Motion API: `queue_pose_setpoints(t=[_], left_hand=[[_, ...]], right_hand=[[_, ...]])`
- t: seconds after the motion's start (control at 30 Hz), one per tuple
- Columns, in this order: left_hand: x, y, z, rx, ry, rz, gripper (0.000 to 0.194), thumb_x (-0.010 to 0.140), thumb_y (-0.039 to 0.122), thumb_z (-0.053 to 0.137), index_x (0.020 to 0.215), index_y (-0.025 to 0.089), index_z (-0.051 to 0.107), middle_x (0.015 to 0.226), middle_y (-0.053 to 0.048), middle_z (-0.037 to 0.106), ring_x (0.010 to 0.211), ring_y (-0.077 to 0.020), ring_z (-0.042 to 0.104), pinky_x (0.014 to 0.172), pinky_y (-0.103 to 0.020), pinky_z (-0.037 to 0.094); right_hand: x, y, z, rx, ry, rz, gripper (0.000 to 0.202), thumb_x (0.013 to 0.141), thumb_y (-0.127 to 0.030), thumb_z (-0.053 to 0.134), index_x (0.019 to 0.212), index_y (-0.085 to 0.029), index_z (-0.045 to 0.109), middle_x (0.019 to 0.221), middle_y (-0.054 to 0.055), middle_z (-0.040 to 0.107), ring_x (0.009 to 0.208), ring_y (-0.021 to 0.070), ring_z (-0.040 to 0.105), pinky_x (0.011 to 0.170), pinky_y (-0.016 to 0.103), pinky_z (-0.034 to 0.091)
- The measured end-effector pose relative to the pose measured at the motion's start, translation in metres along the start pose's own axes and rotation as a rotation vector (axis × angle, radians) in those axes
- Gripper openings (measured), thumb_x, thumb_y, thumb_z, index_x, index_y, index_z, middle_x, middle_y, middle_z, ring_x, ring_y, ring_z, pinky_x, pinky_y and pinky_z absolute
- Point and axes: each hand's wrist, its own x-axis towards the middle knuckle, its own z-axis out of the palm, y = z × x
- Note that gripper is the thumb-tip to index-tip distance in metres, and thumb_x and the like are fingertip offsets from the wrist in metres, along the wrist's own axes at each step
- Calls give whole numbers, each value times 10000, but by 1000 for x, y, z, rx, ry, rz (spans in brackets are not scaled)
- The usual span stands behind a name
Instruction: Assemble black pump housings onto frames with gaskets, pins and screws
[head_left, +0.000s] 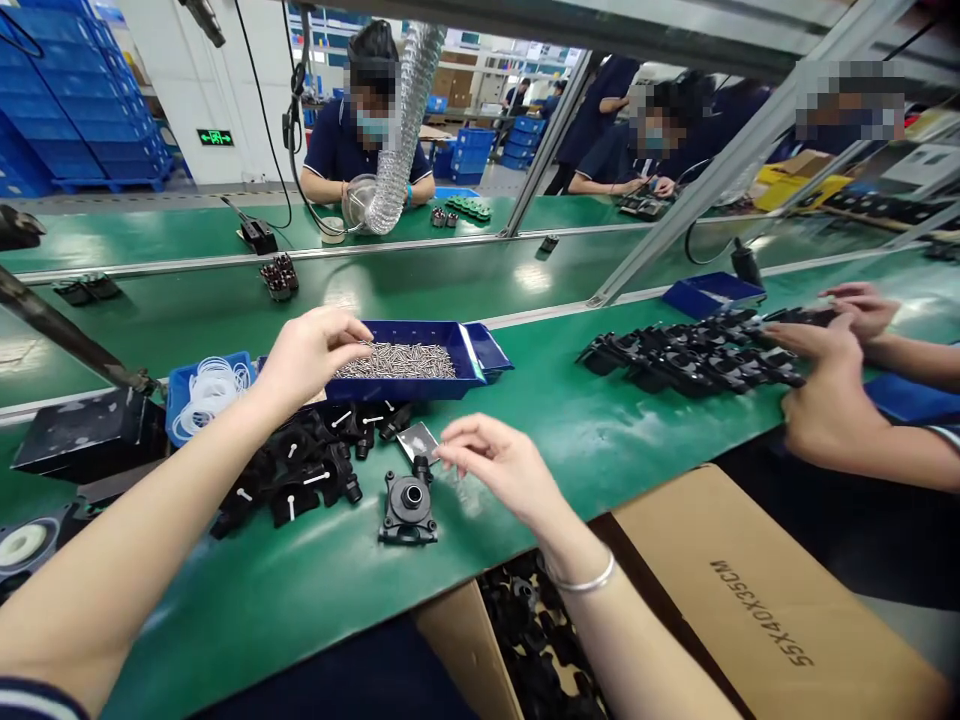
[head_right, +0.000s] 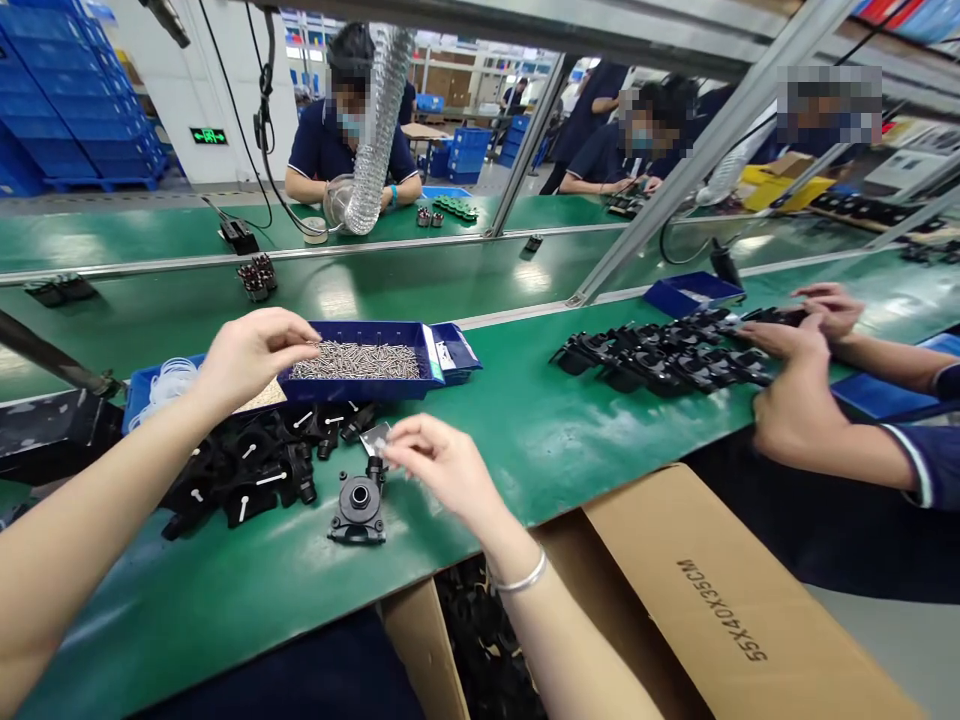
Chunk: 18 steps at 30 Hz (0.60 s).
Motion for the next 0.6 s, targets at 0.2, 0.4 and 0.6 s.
queue_pose_setpoints(t=[0.2, 0.4, 0.6], left_hand=[[-104, 53, 10, -296, -70, -14, 149, 882, 302, 727, 765, 210, 719, 863, -11, 707, 789, -150, 669, 722, -268, 540], [-148, 51, 54, -416, -99, -159, 103, 874, 261, 744, 788, 213, 716, 834, 6, 741, 780, -150, 700, 760, -259, 550], [-152, 47, 67, -303, -109, -104, 123, 904, 294, 714, 823, 202, 697, 819, -1, 750, 755, -156, 708, 726, -268, 548]], right_hand=[[-23, 49, 25, 74, 178, 77, 289, 794, -451, 783, 836, -185, 676, 752, 14, 699, 632, 140, 605, 583, 253, 492], [-21, 50, 30, -44, 214, -23, 249, 861, -432, 725, 830, -199, 644, 829, 20, 681, 708, 156, 629, 663, 273, 528], [-27, 48, 26, -347, 157, -355, 95, 984, -284, 582, 930, -222, 629, 921, 52, 695, 908, 193, 670, 822, 334, 556]])
